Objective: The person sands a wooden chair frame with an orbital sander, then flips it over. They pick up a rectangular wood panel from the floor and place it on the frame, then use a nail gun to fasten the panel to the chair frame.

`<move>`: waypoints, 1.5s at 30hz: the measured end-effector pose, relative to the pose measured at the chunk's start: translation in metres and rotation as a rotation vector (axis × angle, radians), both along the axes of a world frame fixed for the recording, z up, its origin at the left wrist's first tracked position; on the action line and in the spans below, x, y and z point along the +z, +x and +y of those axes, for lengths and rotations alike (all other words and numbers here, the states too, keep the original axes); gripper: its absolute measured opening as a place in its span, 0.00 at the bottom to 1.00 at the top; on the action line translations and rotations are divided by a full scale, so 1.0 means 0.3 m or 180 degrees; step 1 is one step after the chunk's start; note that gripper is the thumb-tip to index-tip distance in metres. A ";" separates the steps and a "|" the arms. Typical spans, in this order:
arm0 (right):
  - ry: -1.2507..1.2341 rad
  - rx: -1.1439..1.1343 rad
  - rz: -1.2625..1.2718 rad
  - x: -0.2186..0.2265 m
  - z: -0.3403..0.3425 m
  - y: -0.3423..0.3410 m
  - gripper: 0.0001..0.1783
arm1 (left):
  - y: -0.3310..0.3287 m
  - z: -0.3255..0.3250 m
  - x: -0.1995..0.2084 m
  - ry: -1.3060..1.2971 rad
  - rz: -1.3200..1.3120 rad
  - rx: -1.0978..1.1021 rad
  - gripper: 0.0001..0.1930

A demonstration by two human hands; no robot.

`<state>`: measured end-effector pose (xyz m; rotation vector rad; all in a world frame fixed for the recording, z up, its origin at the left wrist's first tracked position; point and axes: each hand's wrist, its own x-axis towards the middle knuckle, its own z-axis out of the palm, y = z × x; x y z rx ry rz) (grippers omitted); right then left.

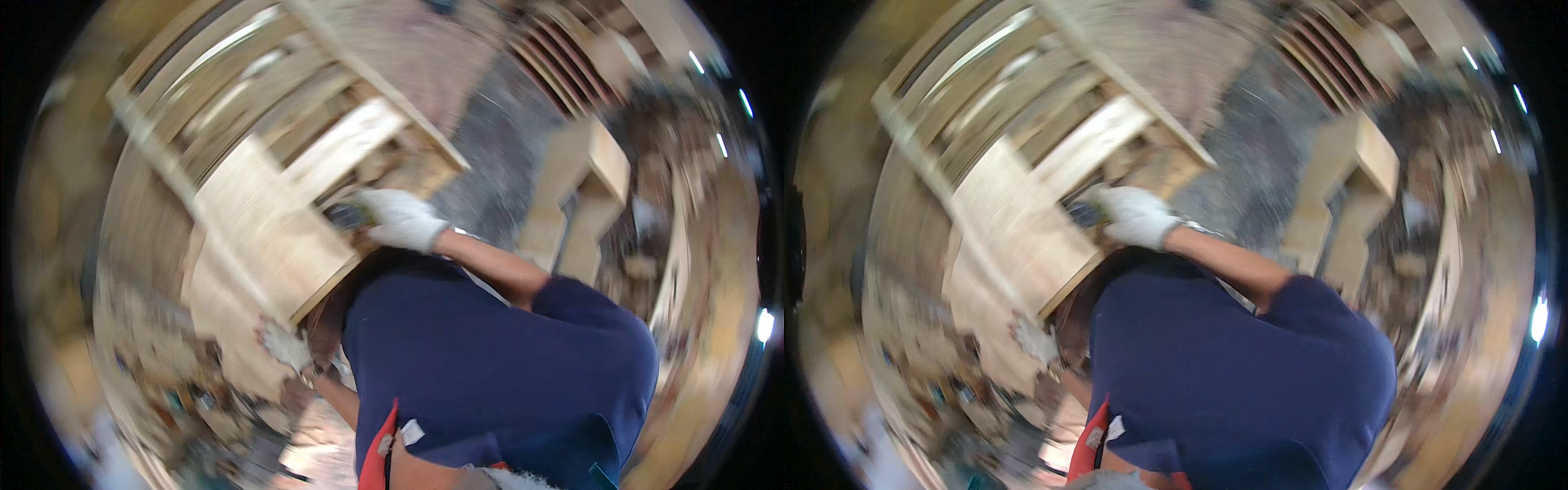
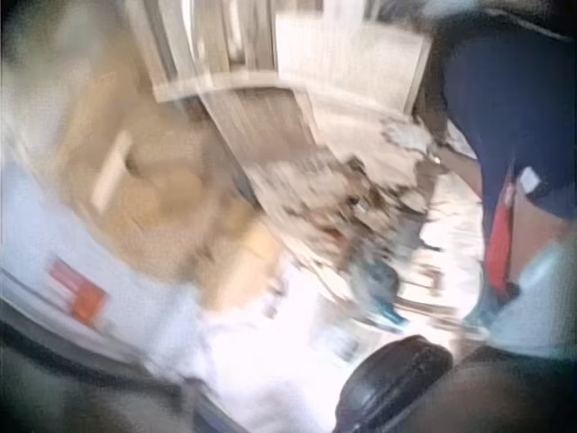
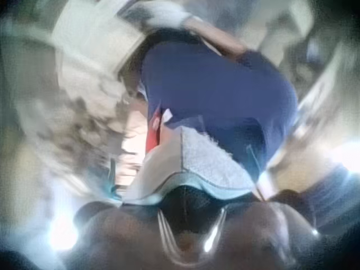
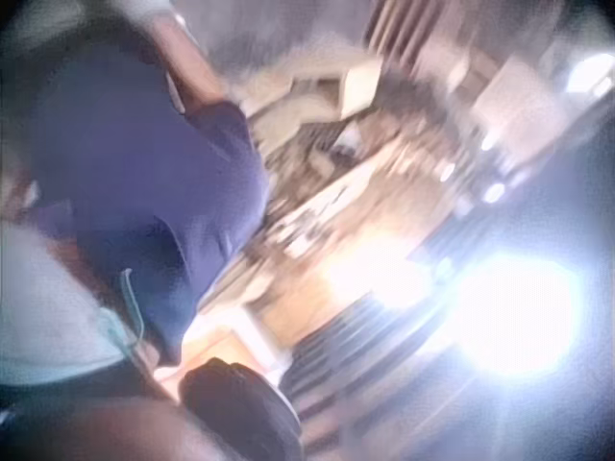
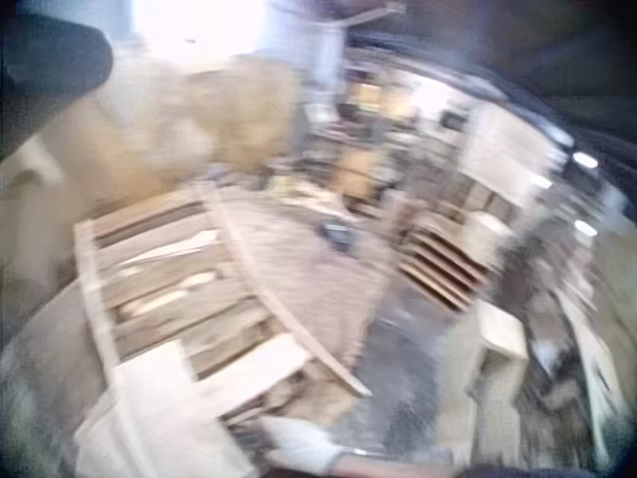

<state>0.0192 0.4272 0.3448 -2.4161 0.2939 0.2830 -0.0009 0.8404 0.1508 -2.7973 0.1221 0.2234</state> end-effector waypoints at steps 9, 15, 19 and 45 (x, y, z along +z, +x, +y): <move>0.0531 -0.0931 0.0286 0.037 0.009 -0.099 0.27 | 0.023 -0.003 -0.135 -0.1261 -0.0016 -0.0002 0.50; 0.0640 -0.1366 0.0001 0.015 0.009 -0.145 0.26 | 0.049 -0.029 -0.086 -0.1475 -0.0044 -0.0083 0.44; 0.0689 -0.1520 -0.0149 0.032 -0.011 -0.151 0.25 | 0.046 -0.029 -0.073 -0.1641 -0.0104 -0.0034 0.40; -0.1388 -0.1252 -0.0691 -0.479 -1.034 0.202 0.33 | -0.116 0.006 0.214 -0.1459 -0.2055 0.0153 0.18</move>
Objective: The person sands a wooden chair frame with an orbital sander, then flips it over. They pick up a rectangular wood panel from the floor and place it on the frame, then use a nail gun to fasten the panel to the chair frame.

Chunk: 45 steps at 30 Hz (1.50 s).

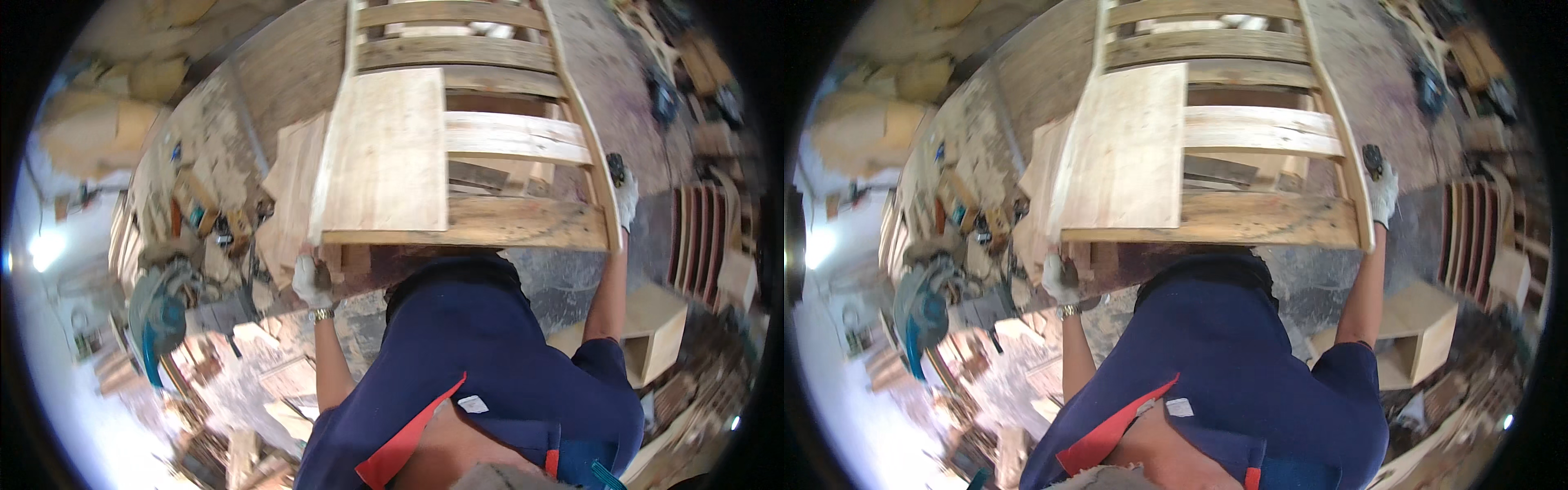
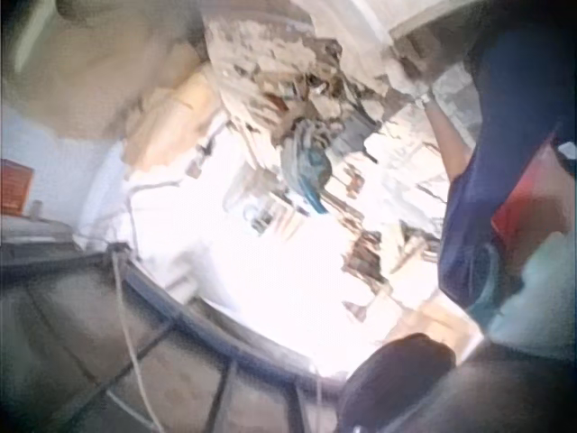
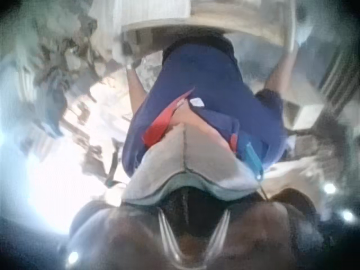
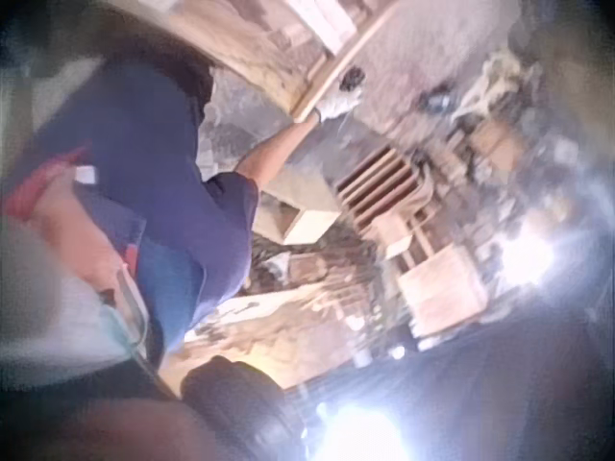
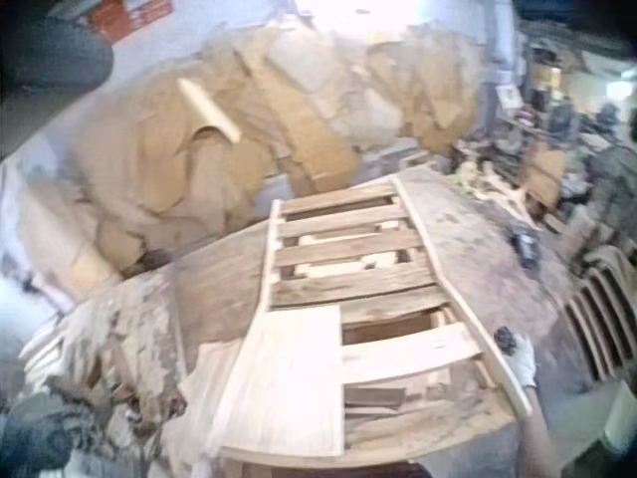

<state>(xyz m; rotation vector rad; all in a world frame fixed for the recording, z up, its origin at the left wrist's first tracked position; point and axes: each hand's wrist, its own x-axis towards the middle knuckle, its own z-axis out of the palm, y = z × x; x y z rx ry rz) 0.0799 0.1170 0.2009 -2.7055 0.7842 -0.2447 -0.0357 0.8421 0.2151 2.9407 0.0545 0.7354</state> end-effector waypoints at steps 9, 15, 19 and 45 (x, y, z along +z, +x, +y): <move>0.0672 0.0730 0.0498 -0.231 0.026 0.182 0.25 | 0.025 0.104 0.179 -0.0588 -0.0257 0.2032 0.11; 0.3214 0.0531 -0.0856 -0.147 0.051 0.149 0.21 | 0.021 0.128 0.396 -0.0864 -0.1830 0.1459 0.14; 0.3867 0.0211 -0.0243 0.231 0.051 0.133 0.34 | 0.096 0.037 0.578 -0.0464 -0.2508 0.1782 0.19; 0.0812 0.0220 0.0701 0.185 0.450 -0.148 0.34 | 0.300 -0.784 0.132 -0.5338 0.3016 0.0151 0.09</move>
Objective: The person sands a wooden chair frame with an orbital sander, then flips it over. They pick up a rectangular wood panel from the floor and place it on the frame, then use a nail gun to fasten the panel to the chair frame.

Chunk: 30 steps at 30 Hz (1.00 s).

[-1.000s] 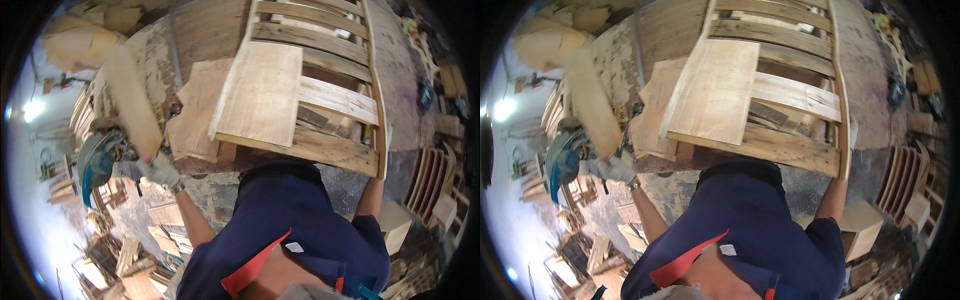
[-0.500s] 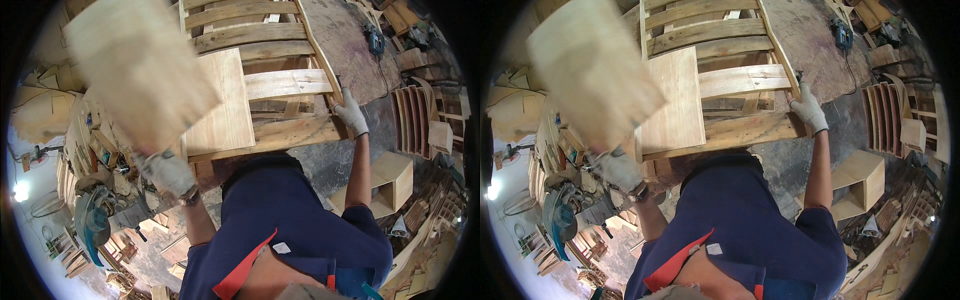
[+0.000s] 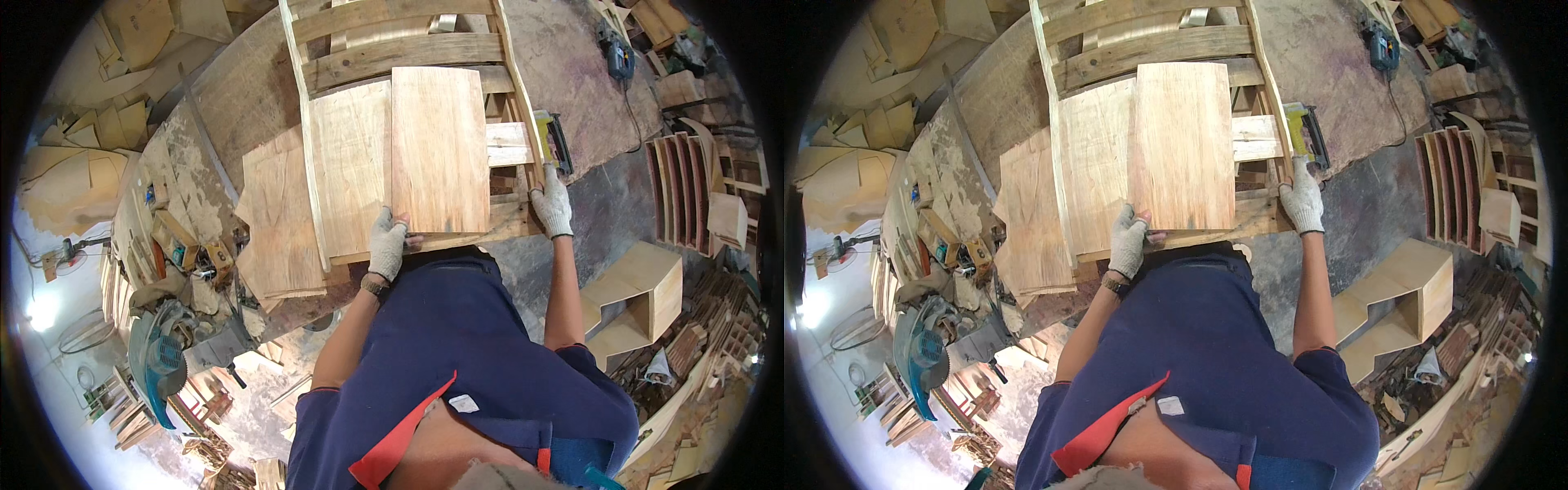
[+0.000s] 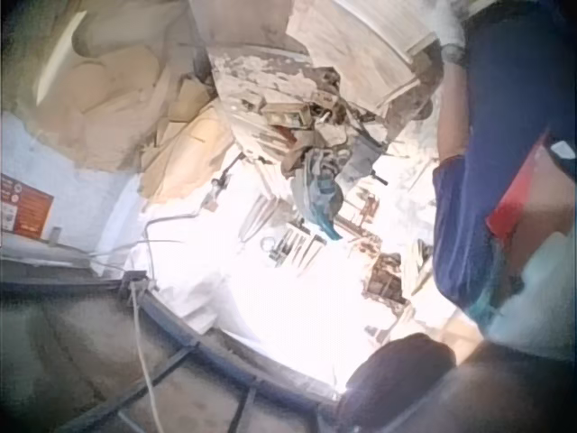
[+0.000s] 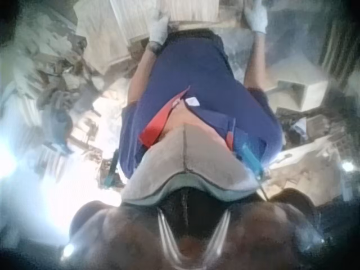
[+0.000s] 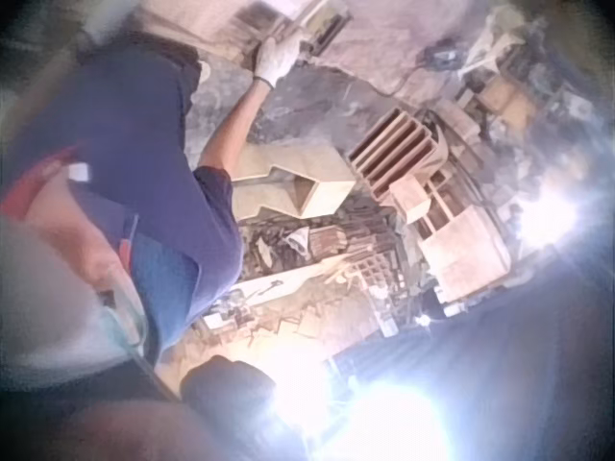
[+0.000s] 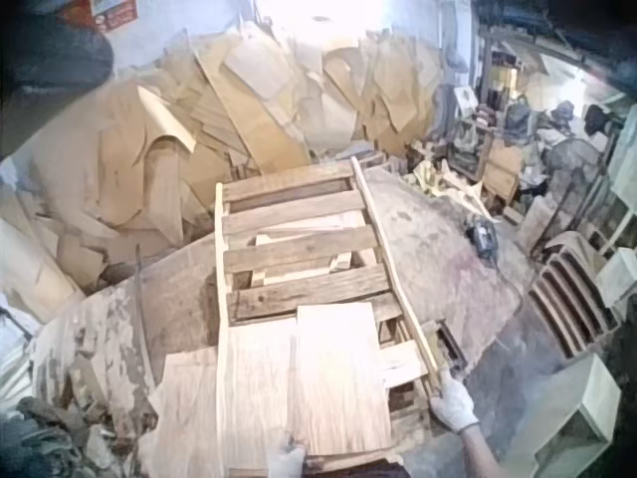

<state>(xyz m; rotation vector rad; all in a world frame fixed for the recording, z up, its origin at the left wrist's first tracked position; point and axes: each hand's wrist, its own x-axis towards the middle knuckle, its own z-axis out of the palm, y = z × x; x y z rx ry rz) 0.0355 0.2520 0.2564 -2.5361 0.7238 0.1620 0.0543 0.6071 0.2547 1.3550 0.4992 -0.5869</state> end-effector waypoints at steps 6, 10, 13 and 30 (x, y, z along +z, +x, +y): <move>-0.1056 0.0397 -0.1205 0.050 0.052 -0.010 0.30 | 0.016 -0.035 0.054 0.2686 -0.1480 -0.2140 0.21; -0.0709 0.1066 -0.1808 0.059 0.118 -0.026 0.28 | 0.043 -0.061 0.133 0.3166 -0.1533 -0.2611 0.25; -0.0943 0.1358 -0.1691 0.046 0.174 -0.025 0.27 | 0.057 -0.049 0.144 0.3130 -0.1396 -0.2477 0.28; 0.0054 0.0330 -0.0855 -0.065 0.264 -0.033 0.26 | 0.024 0.033 -0.041 0.3370 -0.3282 -0.2710 0.38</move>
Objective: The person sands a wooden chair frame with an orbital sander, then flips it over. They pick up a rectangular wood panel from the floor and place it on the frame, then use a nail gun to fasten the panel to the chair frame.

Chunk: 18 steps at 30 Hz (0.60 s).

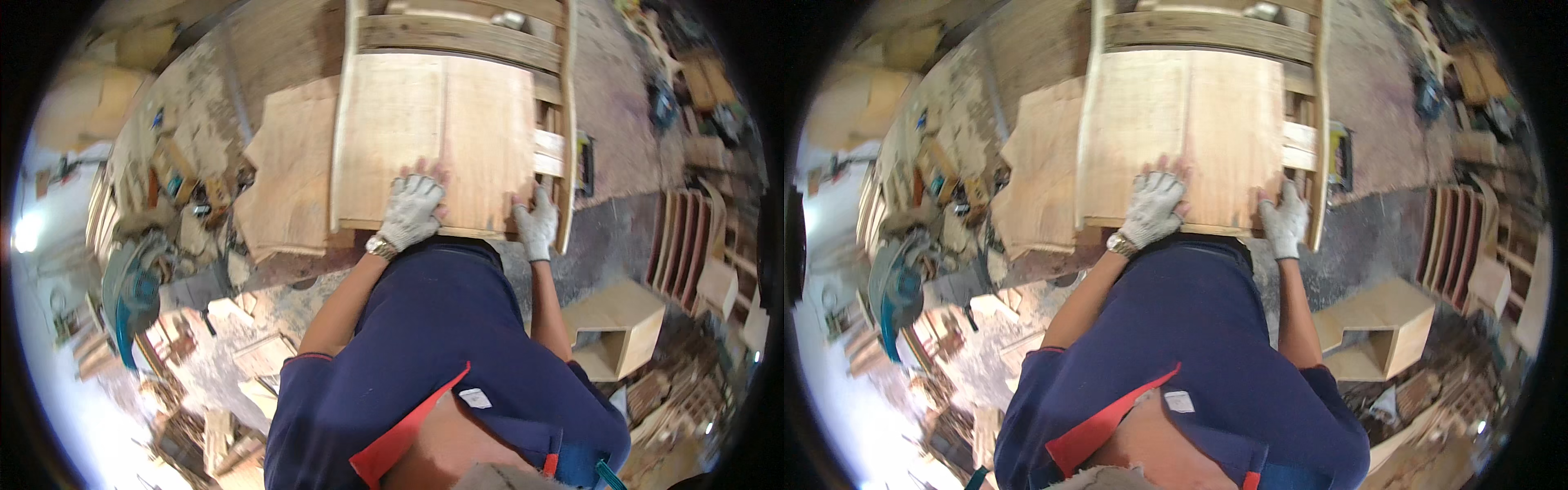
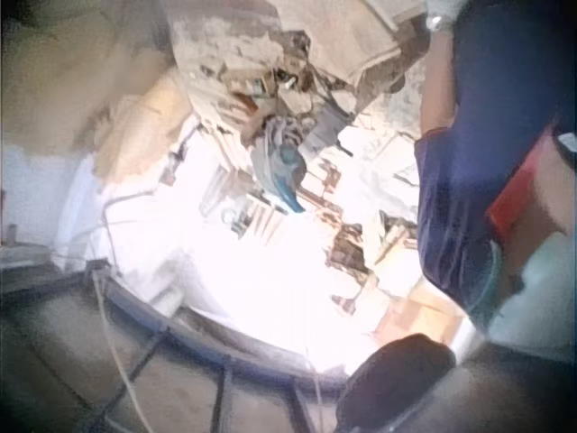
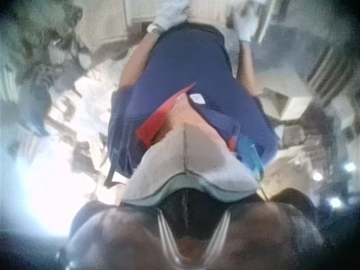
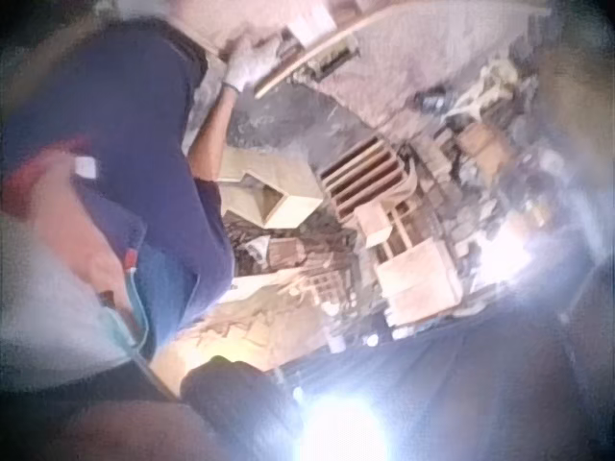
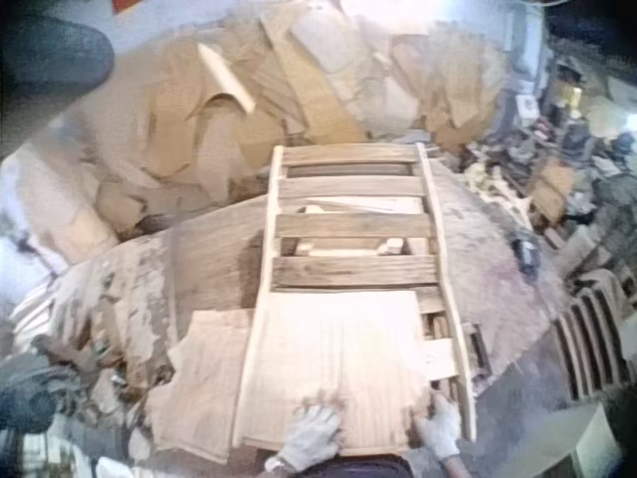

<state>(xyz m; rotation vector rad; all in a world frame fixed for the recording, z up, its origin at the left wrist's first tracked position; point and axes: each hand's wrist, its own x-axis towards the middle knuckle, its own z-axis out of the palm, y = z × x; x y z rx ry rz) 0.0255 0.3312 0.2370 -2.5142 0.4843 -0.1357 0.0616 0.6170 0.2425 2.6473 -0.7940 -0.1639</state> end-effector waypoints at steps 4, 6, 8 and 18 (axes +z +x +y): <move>0.0517 -0.0014 0.0179 0.005 -0.008 0.002 0.28 | -0.007 0.004 0.008 -0.0216 -0.0018 0.0087 0.38; 0.0576 0.0013 0.0234 0.003 -0.017 0.002 0.30 | -0.007 0.009 0.015 -0.0286 0.0062 0.0083 0.37; 0.0585 0.0035 0.0360 -0.004 -0.032 0.000 0.31 | -0.007 0.014 0.021 -0.0353 0.0078 0.0058 0.36; 0.0807 0.0292 0.0164 -0.039 -0.052 0.006 0.26 | -0.005 0.006 0.036 -0.0410 0.0031 0.0273 0.36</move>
